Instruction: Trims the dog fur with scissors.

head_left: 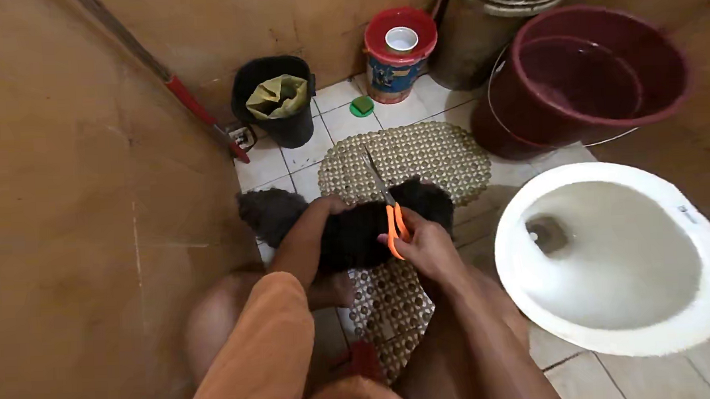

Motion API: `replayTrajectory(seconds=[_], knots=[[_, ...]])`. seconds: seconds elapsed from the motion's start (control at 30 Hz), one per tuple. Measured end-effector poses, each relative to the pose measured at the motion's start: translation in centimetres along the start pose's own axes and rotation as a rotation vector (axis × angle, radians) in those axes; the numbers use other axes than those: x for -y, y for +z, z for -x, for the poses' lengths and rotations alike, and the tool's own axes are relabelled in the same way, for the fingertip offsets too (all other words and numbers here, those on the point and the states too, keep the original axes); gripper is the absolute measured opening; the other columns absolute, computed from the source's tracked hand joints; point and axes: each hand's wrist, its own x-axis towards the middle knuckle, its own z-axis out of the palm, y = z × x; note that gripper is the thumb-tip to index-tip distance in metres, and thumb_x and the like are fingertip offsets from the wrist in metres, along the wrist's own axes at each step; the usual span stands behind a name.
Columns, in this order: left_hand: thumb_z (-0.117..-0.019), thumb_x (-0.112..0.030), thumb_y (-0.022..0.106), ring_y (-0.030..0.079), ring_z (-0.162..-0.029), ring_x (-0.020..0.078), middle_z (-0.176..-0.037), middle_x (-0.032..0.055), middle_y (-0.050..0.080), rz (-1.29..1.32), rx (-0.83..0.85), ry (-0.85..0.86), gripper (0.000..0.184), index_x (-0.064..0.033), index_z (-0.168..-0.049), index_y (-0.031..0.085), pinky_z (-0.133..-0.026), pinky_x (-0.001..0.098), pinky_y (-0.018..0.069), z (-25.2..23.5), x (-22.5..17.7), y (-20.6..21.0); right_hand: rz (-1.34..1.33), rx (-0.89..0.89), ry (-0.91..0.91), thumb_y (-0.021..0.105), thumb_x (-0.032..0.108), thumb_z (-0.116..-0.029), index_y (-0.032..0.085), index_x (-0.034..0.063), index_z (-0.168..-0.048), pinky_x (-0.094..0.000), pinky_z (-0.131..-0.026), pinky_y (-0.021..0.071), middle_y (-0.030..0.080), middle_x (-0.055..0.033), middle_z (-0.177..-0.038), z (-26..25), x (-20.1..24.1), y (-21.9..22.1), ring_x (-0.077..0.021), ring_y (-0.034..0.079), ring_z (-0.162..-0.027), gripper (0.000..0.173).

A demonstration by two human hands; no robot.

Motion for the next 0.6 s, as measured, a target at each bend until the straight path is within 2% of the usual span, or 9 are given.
replayTrajectory(seconds=[0.1, 0.17, 0.23, 0.27, 0.33, 0.37, 0.43, 0.5, 0.6], knots=[[-0.1054, -0.027, 0.059, 0.053, -0.134, 0.039, -0.14, 0.0269, 0.057, -0.006, -0.015, 0.125, 0.043, 0.0049, -0.134, 0.061, -0.114, 0.0583, 0.0365, -0.9, 0.9, -1.7, -0.002, 0.01, 0.017, 0.07, 0.052, -0.0914, 0.057, 0.0076, -0.144, -0.0558, -0.091, 0.0543, 0.073, -0.0153, -0.108, -0.7, -0.2, -0.2, -0.0312, 0.07, -0.099, 0.07], [-0.1051, -0.022, 0.06, 0.06, -0.122, 0.0282, -0.133, 0.0206, 0.063, 0.177, -0.054, 0.123, 0.036, 0.0011, -0.133, 0.063, -0.108, 0.0476, 0.0439, -1.0, 2.1, -2.8, 0.01, 0.024, 0.033, 0.07, 0.052, -0.0913, 0.058, 0.0077, -0.142, -0.057, -0.091, 0.0537, 0.073, -0.016, -0.109, -0.9, 0.0, -0.2, -0.0326, 0.07, -0.101, 0.069], [-0.1041, -0.021, 0.062, 0.056, -0.085, 0.0132, -0.107, 0.0109, 0.063, 0.365, -0.137, 0.099, 0.03, -0.0016, -0.126, 0.064, -0.08, 0.0311, 0.048, -1.3, 3.1, -3.3, 0.048, 0.064, 0.057, 0.07, 0.053, -0.0921, 0.056, 0.0079, -0.144, -0.0578, -0.094, 0.0525, 0.072, -0.017, -0.112, -1.0, 0.4, -0.4, -0.0338, 0.069, -0.104, 0.07], [-0.104, -0.021, 0.063, 0.055, -0.081, 0.0113, -0.104, 0.0099, 0.063, 0.426, -0.167, 0.089, 0.03, -0.0016, -0.126, 0.063, -0.076, 0.0285, 0.0482, -1.6, 3.5, -3.5, 0.066, 0.078, 0.067, 0.07, 0.053, -0.0923, 0.056, 0.0083, -0.144, -0.0576, -0.094, 0.0524, 0.072, -0.0167, -0.113, -1.1, 0.6, -0.3, -0.0338, 0.069, -0.105, 0.07], [-0.1059, -0.027, 0.06, 0.063, -0.107, 0.0229, -0.126, 0.0198, 0.063, 0.436, -0.216, 0.064, 0.041, 0.0025, -0.134, 0.058, -0.096, 0.0392, 0.0501, -1.8, 4.0, -3.6, 0.089, 0.095, 0.08, 0.07, 0.053, -0.0923, 0.056, 0.0085, -0.144, -0.0574, -0.094, 0.0523, 0.072, -0.0164, -0.113, -1.2, 0.9, -0.2, -0.0335, 0.069, -0.105, 0.07], [-0.1066, -0.036, 0.057, 0.06, -0.122, 0.0325, -0.135, 0.0257, 0.06, 0.375, -0.231, 0.051, 0.051, 0.0061, -0.136, 0.056, -0.107, 0.0489, 0.0456, -1.8, 4.1, -3.5, 0.092, 0.099, 0.08, 0.07, 0.053, -0.0923, 0.056, 0.008, -0.144, -0.0577, -0.095, 0.0521, 0.072, -0.017, -0.113, -1.3, 1.0, -0.1, -0.0338, 0.069, -0.106, 0.07], [-0.1042, -0.06, 0.047, 0.049, -0.138, 0.0424, -0.145, 0.0309, 0.052, 0.216, -0.177, -0.024, 0.076, 0.0079, -0.139, 0.054, -0.115, 0.0618, 0.0349, -1.5, 3.5, -3.0, 0.094, 0.098, 0.076, 0.07, 0.053, -0.0921, 0.056, 0.0073, -0.144, -0.0576, -0.095, 0.052, 0.072, -0.0175, -0.113, -1.5, 1.2, 0.1, -0.0341, 0.069, -0.106, 0.07], [-0.0995, -0.071, 0.043, 0.044, -0.143, 0.0409, -0.15, 0.0283, 0.049, 0.174, -0.048, -0.091, 0.088, 0.0043, -0.144, 0.053, -0.117, 0.0625, 0.0311, -0.8, 2.3, -1.9, 0.098, 0.11, 0.085, 0.07, 0.054, -0.0921, 0.057, 0.0077, -0.143, -0.0576, -0.095, 0.052, 0.072, -0.0171, -0.113, -1.7, 1.4, 0.2, -0.0338, 0.069, -0.106, 0.07], [-0.1056, -0.055, 0.047, 0.049, -0.138, 0.0435, -0.144, 0.029, 0.054, -0.101, 0.043, 0.009, 0.069, 0.0057, -0.136, 0.059, -0.112, 0.0662, 0.0356, -1.9, 1.0, -0.5, 0.137, 0.141, 0.093, 0.069, 0.054, -0.0922, 0.059, 0.0071, -0.14, -0.0575, -0.093, 0.0526, 0.072, -0.0169, -0.111, -2.1, 1.4, 0.4, -0.0342, 0.069, -0.104, 0.067]])
